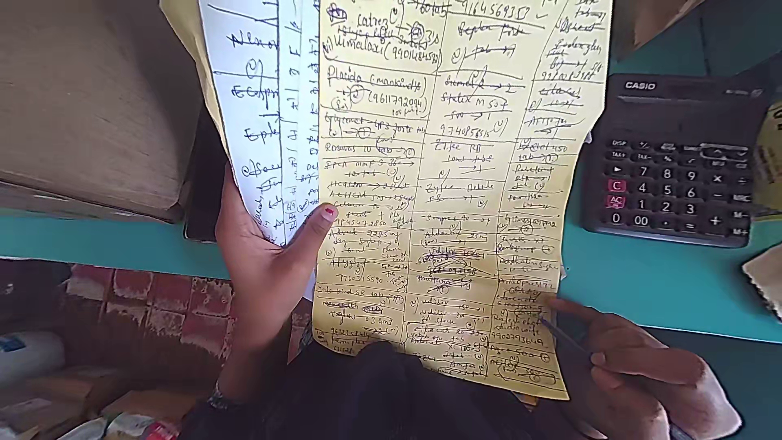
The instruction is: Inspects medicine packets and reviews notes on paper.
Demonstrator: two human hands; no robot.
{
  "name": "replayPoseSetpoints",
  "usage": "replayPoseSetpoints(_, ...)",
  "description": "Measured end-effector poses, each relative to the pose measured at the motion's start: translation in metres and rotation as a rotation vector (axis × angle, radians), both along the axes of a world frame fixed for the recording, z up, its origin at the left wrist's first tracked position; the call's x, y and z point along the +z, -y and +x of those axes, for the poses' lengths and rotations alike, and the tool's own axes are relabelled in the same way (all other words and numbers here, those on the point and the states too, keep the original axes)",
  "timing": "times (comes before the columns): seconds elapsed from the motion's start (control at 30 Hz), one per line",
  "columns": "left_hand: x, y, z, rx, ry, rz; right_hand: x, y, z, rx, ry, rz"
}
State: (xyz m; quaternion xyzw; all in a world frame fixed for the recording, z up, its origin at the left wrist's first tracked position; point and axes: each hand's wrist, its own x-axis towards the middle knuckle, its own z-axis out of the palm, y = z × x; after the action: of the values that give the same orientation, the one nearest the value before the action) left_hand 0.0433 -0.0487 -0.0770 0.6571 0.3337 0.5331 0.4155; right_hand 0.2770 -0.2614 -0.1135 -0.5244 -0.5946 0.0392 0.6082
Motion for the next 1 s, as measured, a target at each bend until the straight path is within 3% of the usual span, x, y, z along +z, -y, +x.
replayPoseSetpoints(1.0, -0.0017, -0.0023, 0.0006, -0.001, -0.009, 0.017, -0.0026, 0.0000, -0.0003, -0.016, -0.009, 0.011)
